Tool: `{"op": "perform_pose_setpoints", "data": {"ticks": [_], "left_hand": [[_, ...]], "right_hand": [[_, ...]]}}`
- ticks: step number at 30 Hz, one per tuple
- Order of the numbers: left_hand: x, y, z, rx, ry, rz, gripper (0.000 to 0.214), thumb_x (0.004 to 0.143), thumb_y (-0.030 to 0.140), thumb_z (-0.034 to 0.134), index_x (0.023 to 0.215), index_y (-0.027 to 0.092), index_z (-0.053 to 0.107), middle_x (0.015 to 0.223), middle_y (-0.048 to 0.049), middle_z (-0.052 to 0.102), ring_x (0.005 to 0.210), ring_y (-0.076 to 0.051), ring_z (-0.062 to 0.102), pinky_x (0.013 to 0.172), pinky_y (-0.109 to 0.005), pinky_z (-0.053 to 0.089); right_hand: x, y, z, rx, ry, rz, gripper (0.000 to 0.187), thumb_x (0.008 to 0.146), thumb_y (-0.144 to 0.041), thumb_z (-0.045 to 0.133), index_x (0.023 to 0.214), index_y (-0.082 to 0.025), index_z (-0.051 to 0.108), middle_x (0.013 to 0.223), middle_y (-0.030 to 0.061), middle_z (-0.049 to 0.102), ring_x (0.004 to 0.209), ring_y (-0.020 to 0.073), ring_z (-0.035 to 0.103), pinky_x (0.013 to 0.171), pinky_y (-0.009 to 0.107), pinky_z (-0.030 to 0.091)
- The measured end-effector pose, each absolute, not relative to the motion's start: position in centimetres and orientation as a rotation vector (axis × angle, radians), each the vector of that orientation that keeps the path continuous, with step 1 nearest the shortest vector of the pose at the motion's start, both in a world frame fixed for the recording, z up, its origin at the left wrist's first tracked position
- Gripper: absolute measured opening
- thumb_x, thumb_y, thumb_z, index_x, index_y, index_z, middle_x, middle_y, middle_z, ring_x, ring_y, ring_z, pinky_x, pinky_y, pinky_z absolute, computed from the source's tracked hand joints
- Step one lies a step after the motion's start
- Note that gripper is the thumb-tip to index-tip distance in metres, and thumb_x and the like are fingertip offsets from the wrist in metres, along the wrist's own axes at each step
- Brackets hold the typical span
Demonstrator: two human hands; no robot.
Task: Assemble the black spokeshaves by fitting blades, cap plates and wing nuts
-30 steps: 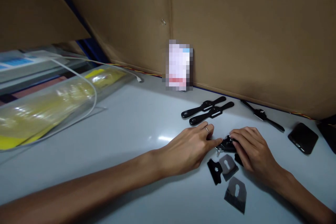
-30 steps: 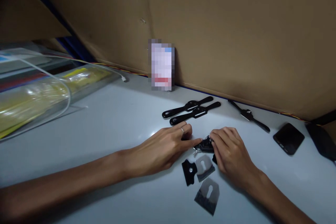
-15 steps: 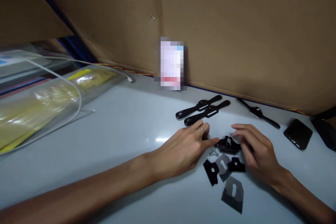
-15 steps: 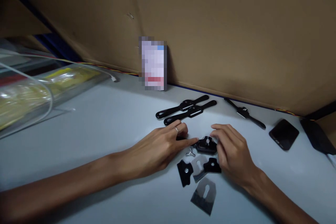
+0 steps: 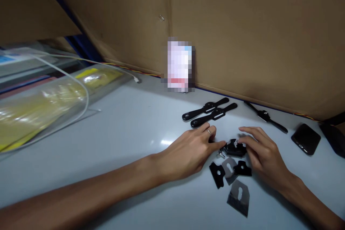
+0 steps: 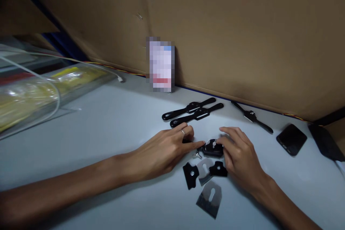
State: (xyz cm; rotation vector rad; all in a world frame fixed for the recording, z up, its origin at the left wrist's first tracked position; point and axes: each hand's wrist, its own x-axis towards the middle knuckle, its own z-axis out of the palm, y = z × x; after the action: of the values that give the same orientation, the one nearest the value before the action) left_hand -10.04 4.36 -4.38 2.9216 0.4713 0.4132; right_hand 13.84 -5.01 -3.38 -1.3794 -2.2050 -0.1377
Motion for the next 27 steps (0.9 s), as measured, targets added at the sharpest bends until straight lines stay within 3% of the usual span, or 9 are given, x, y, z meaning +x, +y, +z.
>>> {"op": "perform_pose_setpoints", "data": {"ticks": [3, 8, 13, 18, 22, 27], "left_hand": [[-10.03, 4.39, -4.38, 2.92, 0.476, 0.425, 0.06, 0.079, 0.003, 0.06, 0.136, 0.023, 0.062, 0.101, -0.0093, 0.058, 0.095, -0.025, 0.055, 0.063, -0.028, 0.049], [-10.06, 4.43, -4.38, 2.924, 0.472, 0.415, 0.06, 0.08, 0.002, 0.059, 0.136, 0.023, 0.061, 0.102, -0.0094, 0.058, 0.095, -0.024, 0.055, 0.064, -0.029, 0.049], [-10.1, 4.41, -4.47, 2.929, 0.481, 0.426, 0.061, 0.08, 0.001, 0.058, 0.136, 0.024, 0.061, 0.101, -0.0091, 0.058, 0.094, -0.024, 0.055, 0.061, -0.028, 0.047], [-10.04, 4.41, -4.29, 2.916, 0.467, 0.41, 0.059, 0.082, 0.003, 0.058, 0.137, 0.023, 0.061, 0.101, -0.0094, 0.058, 0.095, -0.025, 0.056, 0.065, -0.03, 0.05], [-10.05, 4.4, -4.22, 2.915, 0.475, 0.401, 0.057, 0.082, 0.002, 0.057, 0.135, 0.023, 0.062, 0.101, -0.0092, 0.058, 0.095, -0.024, 0.056, 0.065, -0.029, 0.05], [-10.09, 4.37, -4.36, 2.92, 0.475, 0.411, 0.058, 0.082, 0.003, 0.057, 0.135, 0.023, 0.062, 0.101, -0.0095, 0.058, 0.095, -0.024, 0.055, 0.064, -0.028, 0.049]], "right_hand": [[13.92, -4.99, -3.2, -1.338, -2.255, -0.102, 0.036, 0.089, 0.003, 0.048, 0.108, -0.016, 0.07, 0.121, 0.0158, 0.067, 0.112, 0.0275, 0.061, 0.086, 0.048, 0.058], [13.79, -5.01, -3.13, -1.366, -2.216, -0.124, 0.033, 0.088, 0.004, 0.046, 0.094, -0.019, 0.069, 0.121, 0.0148, 0.067, 0.11, 0.0276, 0.062, 0.083, 0.048, 0.059], [13.73, -4.99, -3.09, -1.344, -2.268, -0.101, 0.037, 0.09, 0.003, 0.047, 0.11, -0.02, 0.067, 0.124, 0.0146, 0.065, 0.114, 0.0275, 0.06, 0.085, 0.05, 0.059], [13.87, -5.13, -2.95, -1.387, -2.236, -0.163, 0.031, 0.091, 0.002, 0.046, 0.098, -0.019, 0.068, 0.124, 0.0155, 0.065, 0.11, 0.0282, 0.061, 0.083, 0.051, 0.058], [13.88, -5.25, -2.89, -1.36, -2.264, -0.12, 0.037, 0.089, 0.002, 0.046, 0.108, -0.018, 0.069, 0.125, 0.0163, 0.065, 0.113, 0.0286, 0.06, 0.084, 0.05, 0.059], [13.93, -5.32, -2.87, -1.388, -2.251, -0.167, 0.034, 0.087, 0.003, 0.046, 0.097, -0.02, 0.069, 0.126, 0.0155, 0.065, 0.115, 0.0305, 0.06, 0.084, 0.053, 0.058]]}}
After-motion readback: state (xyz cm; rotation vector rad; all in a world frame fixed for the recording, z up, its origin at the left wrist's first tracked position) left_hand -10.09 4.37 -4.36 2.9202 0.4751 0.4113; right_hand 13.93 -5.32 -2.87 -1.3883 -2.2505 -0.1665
